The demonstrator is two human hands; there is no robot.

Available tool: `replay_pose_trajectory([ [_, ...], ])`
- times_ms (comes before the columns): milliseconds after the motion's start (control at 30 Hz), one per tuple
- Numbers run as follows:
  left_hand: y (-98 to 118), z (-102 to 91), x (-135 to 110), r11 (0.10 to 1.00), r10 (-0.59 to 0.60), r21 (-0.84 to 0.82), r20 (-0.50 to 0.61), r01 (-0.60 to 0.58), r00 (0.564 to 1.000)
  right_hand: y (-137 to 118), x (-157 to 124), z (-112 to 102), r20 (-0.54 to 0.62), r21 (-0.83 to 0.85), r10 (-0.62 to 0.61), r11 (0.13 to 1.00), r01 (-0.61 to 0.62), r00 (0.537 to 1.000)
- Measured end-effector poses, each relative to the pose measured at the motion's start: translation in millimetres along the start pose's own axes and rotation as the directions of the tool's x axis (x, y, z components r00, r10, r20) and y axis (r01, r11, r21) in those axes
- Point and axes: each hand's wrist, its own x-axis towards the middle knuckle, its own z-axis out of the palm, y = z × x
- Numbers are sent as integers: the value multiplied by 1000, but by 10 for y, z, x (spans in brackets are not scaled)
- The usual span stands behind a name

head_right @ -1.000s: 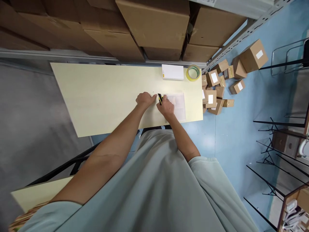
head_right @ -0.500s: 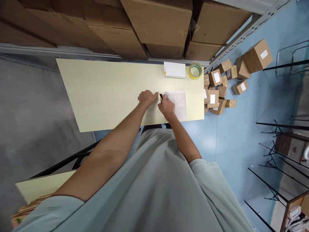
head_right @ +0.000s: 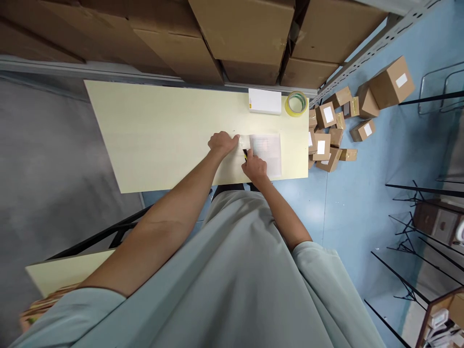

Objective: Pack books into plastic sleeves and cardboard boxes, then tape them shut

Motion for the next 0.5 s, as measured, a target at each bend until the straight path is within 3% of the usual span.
replay_pose_trajectory([
  [500, 48, -58, 34, 989, -66, 137, 20, 63, 998, 265, -545, 219, 172, -87, -63, 993, 79, 983],
])
